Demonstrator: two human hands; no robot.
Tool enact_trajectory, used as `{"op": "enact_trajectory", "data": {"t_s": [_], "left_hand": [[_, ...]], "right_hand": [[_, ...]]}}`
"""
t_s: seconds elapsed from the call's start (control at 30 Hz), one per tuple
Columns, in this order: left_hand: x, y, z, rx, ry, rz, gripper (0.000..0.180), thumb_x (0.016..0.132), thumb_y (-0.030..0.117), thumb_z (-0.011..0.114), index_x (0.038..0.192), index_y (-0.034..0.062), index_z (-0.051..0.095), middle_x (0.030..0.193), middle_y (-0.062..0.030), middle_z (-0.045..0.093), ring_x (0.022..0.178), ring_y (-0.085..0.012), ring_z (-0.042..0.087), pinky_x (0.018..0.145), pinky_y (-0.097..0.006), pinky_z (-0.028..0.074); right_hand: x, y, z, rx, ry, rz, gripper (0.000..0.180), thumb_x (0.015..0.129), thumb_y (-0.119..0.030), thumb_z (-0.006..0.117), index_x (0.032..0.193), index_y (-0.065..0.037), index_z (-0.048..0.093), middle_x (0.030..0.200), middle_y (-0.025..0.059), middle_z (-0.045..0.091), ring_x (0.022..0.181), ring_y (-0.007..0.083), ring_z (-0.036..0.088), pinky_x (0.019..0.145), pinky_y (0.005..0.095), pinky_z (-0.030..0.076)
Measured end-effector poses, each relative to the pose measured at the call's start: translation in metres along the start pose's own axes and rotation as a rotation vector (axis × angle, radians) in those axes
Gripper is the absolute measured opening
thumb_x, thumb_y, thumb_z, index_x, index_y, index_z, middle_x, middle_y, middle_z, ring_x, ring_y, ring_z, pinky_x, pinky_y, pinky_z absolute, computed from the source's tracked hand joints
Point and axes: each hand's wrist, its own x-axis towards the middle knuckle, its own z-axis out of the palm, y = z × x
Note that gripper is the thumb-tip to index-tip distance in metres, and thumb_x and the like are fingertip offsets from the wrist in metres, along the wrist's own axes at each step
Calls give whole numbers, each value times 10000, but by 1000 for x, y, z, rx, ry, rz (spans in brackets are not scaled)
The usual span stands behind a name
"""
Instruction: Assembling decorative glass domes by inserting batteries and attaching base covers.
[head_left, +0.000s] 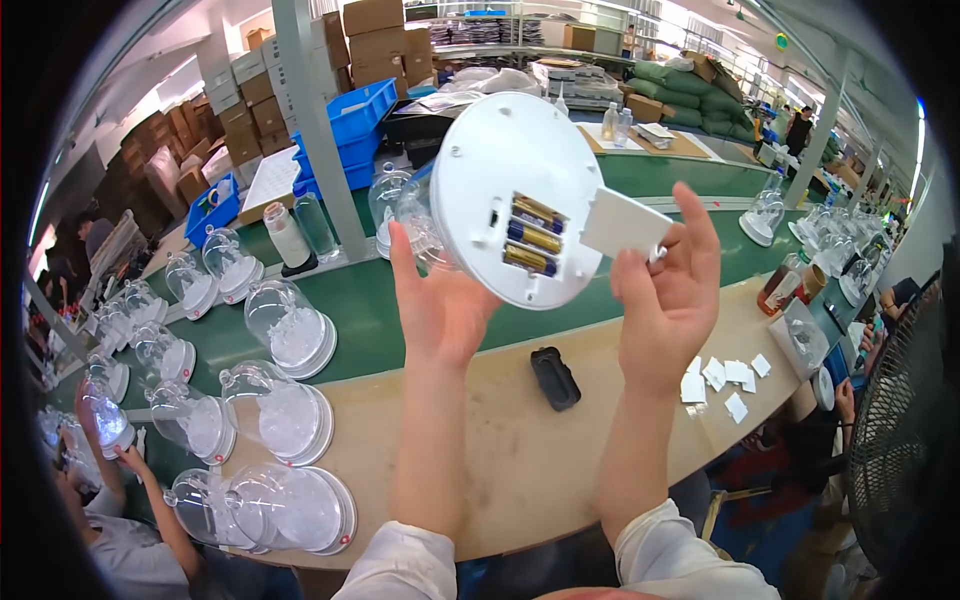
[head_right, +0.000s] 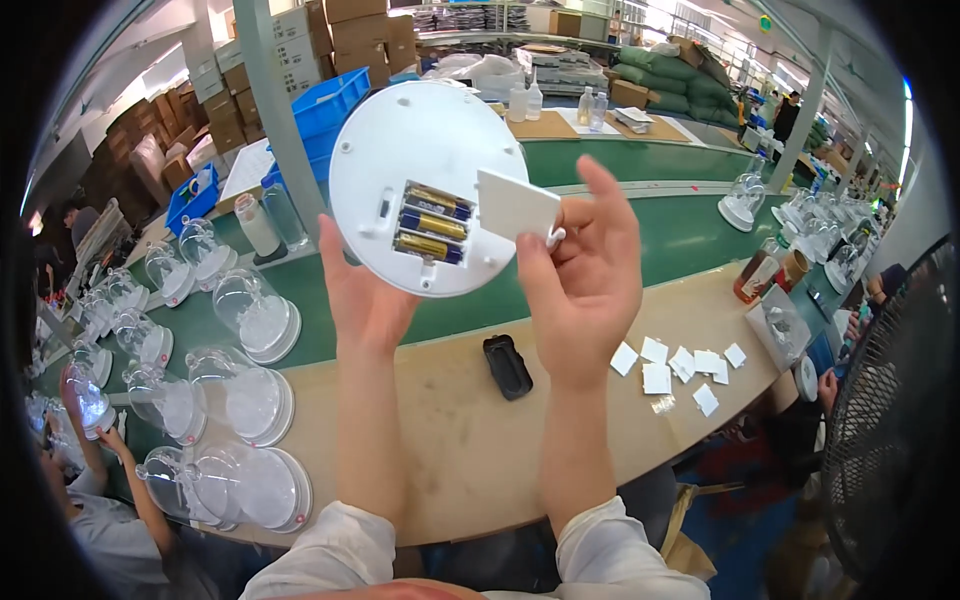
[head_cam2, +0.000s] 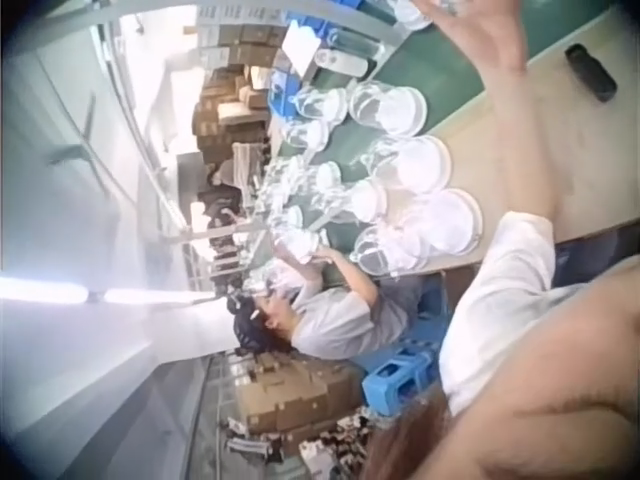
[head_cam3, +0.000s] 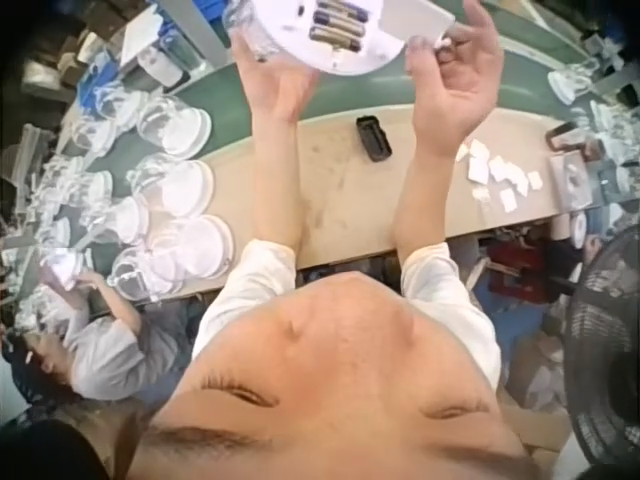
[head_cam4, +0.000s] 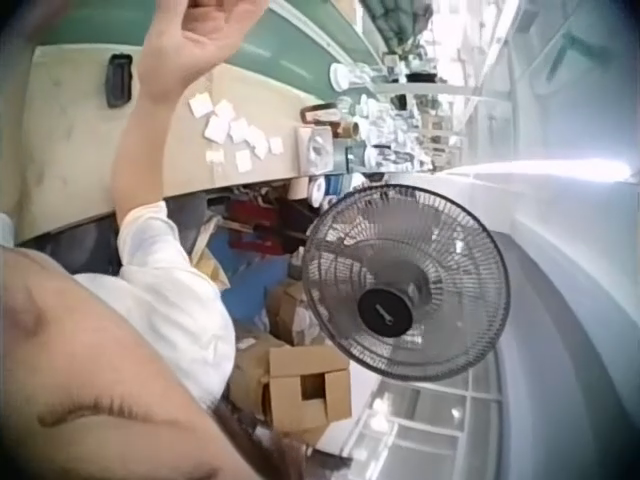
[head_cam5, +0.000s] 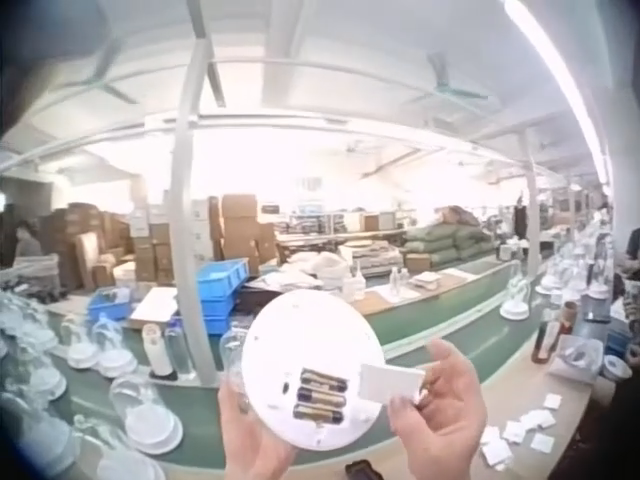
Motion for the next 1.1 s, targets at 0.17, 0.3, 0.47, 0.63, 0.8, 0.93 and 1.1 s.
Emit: {"op": "enact_trajectory", "data": {"t_s": [0.17,0.3,0.47,0.63,0.8,0.93,1.1], "left_hand": [[-6,3,8,24,84,1,969,830,585,668,1480,77,160,1499,-181,292,1383,-376,323,1104,-608,290],[-8,-4,17,71,123,65,962,825,598,666,1480,83,185,1489,-160,318,1369,-351,346,1095,-580,316],[-11,-8,27,194,109,122,941,820,623,654,1470,70,258,1484,-126,354,1379,-316,340,1117,-536,301],[-14,-8,27,240,61,148,961,825,665,610,1474,40,276,1494,-115,361,1382,-291,341,1137,-473,289],[-15,-2,14,-280,-193,49,948,836,676,583,1468,31,295,1484,-113,380,1363,-278,370,1130,-445,312],[-15,-1,8,-102,-147,105,904,845,672,575,1453,46,339,1471,-106,403,1345,-278,399,1120,-445,332],[-14,-5,11,-147,-160,100,815,868,648,562,1428,79,399,1443,-95,447,1319,-274,432,1105,-450,355]], "right_hand": [[1,26,-20,-93,-5,-178,248,841,119,612,1072,28,627,1010,66,568,759,83,501,614,208,408],[3,22,-23,-78,-3,-203,248,797,141,650,1018,32,678,982,78,564,827,107,504,699,216,417],[5,10,-27,-164,-107,-309,300,740,157,658,998,13,712,962,80,549,809,117,504,679,216,413],[-2,16,-21,-204,-113,-303,355,686,158,676,995,-7,733,948,75,533,770,122,503,618,207,407],[-6,20,-15,-191,-126,-362,350,679,138,689,992,-15,733,960,68,517,801,139,505,661,228,414],[-11,20,-13,-193,-147,-430,424,597,134,722,973,-56,767,940,52,533,748,130,509,580,229,396],[-11,20,-13,-212,-161,-436,278,694,111,734,931,-35,740,966,59,534,800,143,528,667,225,429]]}}
